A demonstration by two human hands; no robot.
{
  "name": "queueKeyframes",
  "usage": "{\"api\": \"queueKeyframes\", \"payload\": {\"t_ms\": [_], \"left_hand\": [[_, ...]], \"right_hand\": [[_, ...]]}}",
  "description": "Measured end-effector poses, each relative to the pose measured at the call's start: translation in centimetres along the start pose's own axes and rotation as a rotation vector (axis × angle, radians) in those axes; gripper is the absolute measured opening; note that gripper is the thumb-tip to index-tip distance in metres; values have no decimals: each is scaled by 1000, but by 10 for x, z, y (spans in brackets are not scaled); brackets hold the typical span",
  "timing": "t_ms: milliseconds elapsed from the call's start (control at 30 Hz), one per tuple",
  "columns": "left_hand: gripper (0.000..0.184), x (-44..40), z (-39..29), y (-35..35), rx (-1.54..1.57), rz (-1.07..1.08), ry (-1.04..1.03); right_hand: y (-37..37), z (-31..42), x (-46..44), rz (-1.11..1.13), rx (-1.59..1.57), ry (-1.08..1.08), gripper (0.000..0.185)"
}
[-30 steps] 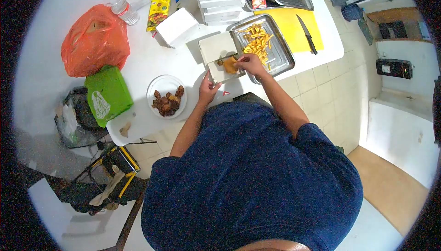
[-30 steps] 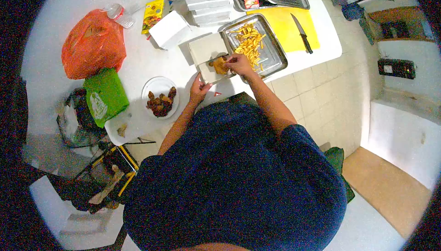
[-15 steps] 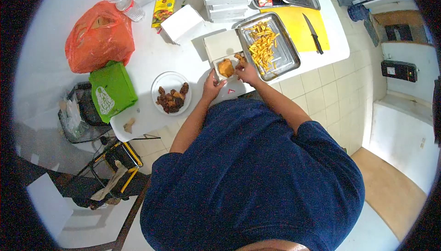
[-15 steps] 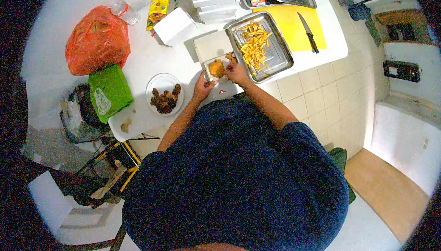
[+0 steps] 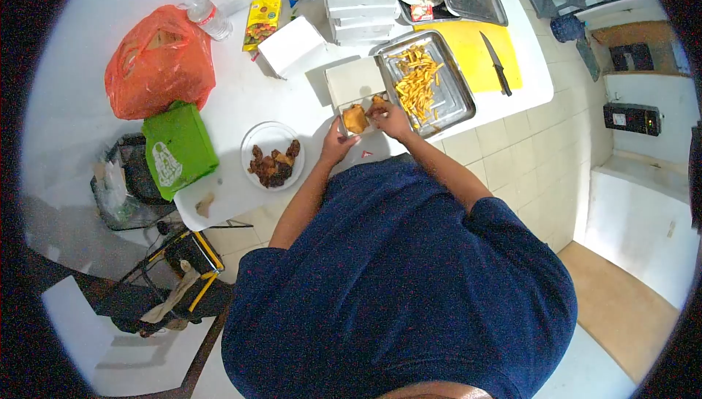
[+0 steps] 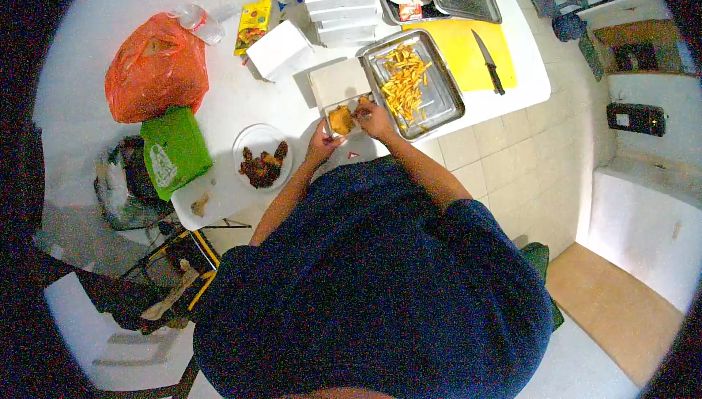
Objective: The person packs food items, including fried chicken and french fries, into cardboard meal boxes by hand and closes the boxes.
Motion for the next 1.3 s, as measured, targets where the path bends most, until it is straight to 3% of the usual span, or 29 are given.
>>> {"api": "queueKeyframes", "payload": {"t_ms": [33,100,167,267,333,367,467,600,733,900,1000,1133,1233,1300], "left_hand": [[92,-3,-3,4,-79,7,59],[92,-3,1,15,-235,22,187],[91,-8,-4,27,-278,-63,103],[88,-27,-5,39,-326,-91,101],[87,-31,-6,38,-334,-72,145],[84,-28,-9,33,-301,-14,307],[78,-34,-18,27,-489,-25,188],[67,-37,-16,29,-521,-91,217],[60,-38,-16,28,-604,-163,202],[59,-40,-9,30,-633,-167,156],[57,-35,-15,31,-565,-116,299],[55,-32,-27,34,-563,-173,195],[53,-30,-30,35,-517,-209,112],[52,-29,-30,34,-510,-216,110]], "right_hand": [[24,39,13,-93,29,68,23],[39,23,7,-159,6,0,23],[50,5,3,-182,5,-96,23],[51,56,8,-23,61,27,27],[14,27,-16,144,175,110,34],[-5,18,-26,220,228,154,38],[-37,61,-26,418,662,286,51],[-58,23,-55,434,721,118,61],[-39,14,-51,465,681,-17,44],[-29,11,-51,447,713,62,33],[-23,23,-41,393,727,90,28],[-27,28,-41,372,769,115,27],[-33,12,-53,424,909,-1,32],[-25,10,-54,372,844,-50,28]]}}
Point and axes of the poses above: each hand's wrist, its own x-axis away from the middle knuckle, its own y-axis out of the back of the hand, z = x × y, the point moved 8 cm from there along -x, towards the middle knuckle, and after that the axes turned 8 degrees about z, right-handed, at the moved point
